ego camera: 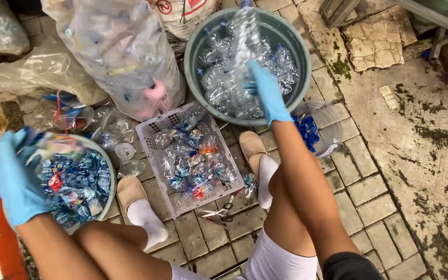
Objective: The person sits on the floor and uses scissors to cut the labels off plastic bottles. They remove the labels by hand and place them into a nearby basin, while the cut bottles are placed into a plastic crate.
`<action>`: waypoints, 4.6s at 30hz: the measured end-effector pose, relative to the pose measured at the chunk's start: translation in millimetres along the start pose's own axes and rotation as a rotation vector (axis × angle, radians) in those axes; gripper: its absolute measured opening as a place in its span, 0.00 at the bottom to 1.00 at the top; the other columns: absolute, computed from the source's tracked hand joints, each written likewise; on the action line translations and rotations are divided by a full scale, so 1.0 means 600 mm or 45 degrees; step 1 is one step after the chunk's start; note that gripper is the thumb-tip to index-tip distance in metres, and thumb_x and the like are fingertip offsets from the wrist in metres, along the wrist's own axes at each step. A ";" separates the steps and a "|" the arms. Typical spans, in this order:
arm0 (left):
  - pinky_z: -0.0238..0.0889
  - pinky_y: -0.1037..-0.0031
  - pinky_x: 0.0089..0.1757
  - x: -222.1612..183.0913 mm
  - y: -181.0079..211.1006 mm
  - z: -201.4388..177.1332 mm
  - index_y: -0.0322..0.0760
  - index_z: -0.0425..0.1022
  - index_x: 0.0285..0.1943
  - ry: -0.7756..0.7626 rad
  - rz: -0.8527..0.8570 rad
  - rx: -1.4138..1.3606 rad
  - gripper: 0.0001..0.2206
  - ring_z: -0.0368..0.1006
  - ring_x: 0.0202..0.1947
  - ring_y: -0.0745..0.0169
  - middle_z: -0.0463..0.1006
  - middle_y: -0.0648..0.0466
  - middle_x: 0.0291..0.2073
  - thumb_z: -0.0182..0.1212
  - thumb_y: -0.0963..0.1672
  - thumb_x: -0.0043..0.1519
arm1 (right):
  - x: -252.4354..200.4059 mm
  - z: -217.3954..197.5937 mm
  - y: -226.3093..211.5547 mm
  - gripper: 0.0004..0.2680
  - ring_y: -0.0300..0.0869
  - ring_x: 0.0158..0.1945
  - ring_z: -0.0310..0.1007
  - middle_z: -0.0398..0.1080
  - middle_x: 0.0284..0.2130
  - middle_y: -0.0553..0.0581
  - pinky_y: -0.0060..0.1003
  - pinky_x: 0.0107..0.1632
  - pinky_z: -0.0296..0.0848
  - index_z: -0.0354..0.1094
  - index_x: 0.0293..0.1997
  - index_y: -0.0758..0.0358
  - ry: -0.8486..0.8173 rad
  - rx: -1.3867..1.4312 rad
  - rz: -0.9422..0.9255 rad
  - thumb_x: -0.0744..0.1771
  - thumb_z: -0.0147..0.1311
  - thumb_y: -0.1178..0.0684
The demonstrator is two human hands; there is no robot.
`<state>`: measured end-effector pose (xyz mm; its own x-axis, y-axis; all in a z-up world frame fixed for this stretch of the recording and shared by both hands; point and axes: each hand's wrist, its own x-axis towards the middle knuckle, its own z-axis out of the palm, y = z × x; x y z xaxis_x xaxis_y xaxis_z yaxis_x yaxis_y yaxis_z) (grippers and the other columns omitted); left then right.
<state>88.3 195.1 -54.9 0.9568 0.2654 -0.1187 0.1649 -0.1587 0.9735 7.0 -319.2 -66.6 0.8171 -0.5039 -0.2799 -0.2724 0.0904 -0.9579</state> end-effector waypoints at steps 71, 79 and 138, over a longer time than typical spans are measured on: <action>0.51 0.67 0.49 -0.123 -0.333 0.274 0.49 0.79 0.30 -0.892 1.344 2.352 0.18 0.63 0.42 0.60 0.75 0.53 0.42 0.62 0.59 0.56 | -0.180 0.008 0.336 0.18 0.48 0.26 0.67 0.69 0.22 0.58 0.48 0.40 0.72 0.73 0.29 0.64 -1.419 -1.680 -0.037 0.69 0.42 0.42; 0.61 0.64 0.39 -0.310 -0.004 0.127 0.25 0.76 0.51 -1.090 0.788 1.022 0.17 0.68 0.31 0.48 0.77 0.44 0.34 0.67 0.43 0.57 | -0.281 -0.023 0.744 0.13 0.56 0.42 0.74 0.73 0.44 0.63 0.52 0.47 0.71 0.75 0.43 0.60 -1.495 -1.975 -0.520 0.66 0.48 0.43; 0.69 0.79 0.46 -0.201 0.044 0.335 0.32 0.69 0.67 -0.290 0.567 -0.561 0.25 0.76 0.45 0.65 0.81 0.51 0.49 0.66 0.41 0.59 | -0.178 0.058 0.213 0.08 0.39 0.33 0.66 0.73 0.32 0.58 0.31 0.40 0.63 0.73 0.47 0.73 -0.714 0.180 -0.056 0.64 0.61 0.64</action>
<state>25.3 -32.0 -54.2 0.9455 0.0493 0.3219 -0.3249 0.2095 0.9222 -97.2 -223.8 -161.7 0.9809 0.0190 -0.1938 -0.1934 0.2129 -0.9578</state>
